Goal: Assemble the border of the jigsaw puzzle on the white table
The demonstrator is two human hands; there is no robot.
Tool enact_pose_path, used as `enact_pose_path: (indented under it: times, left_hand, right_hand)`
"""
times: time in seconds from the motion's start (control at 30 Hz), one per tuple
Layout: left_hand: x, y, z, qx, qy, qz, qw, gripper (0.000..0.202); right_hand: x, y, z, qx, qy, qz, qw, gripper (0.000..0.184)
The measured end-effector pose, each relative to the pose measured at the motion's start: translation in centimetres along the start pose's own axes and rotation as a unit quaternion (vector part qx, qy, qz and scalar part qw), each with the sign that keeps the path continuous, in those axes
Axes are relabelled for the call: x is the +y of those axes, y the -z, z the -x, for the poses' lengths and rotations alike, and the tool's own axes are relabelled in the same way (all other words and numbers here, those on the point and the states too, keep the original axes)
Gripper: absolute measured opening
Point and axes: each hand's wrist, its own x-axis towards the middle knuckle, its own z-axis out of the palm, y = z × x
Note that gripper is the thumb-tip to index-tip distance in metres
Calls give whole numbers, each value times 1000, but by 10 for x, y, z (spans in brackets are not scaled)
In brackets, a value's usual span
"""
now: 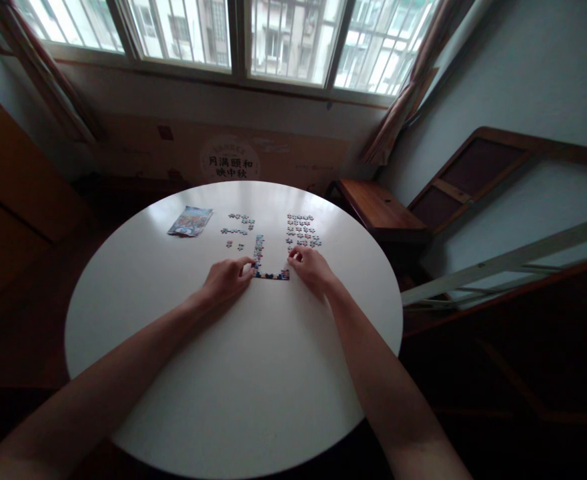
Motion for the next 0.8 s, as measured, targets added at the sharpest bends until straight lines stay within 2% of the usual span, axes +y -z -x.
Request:
enact_pose_path:
  times: [0.8]
  left_hand:
    - [2, 2, 1, 4, -3, 2, 1000, 38]
  right_hand:
    - [0, 0, 0, 2, -1, -4, 1000, 16]
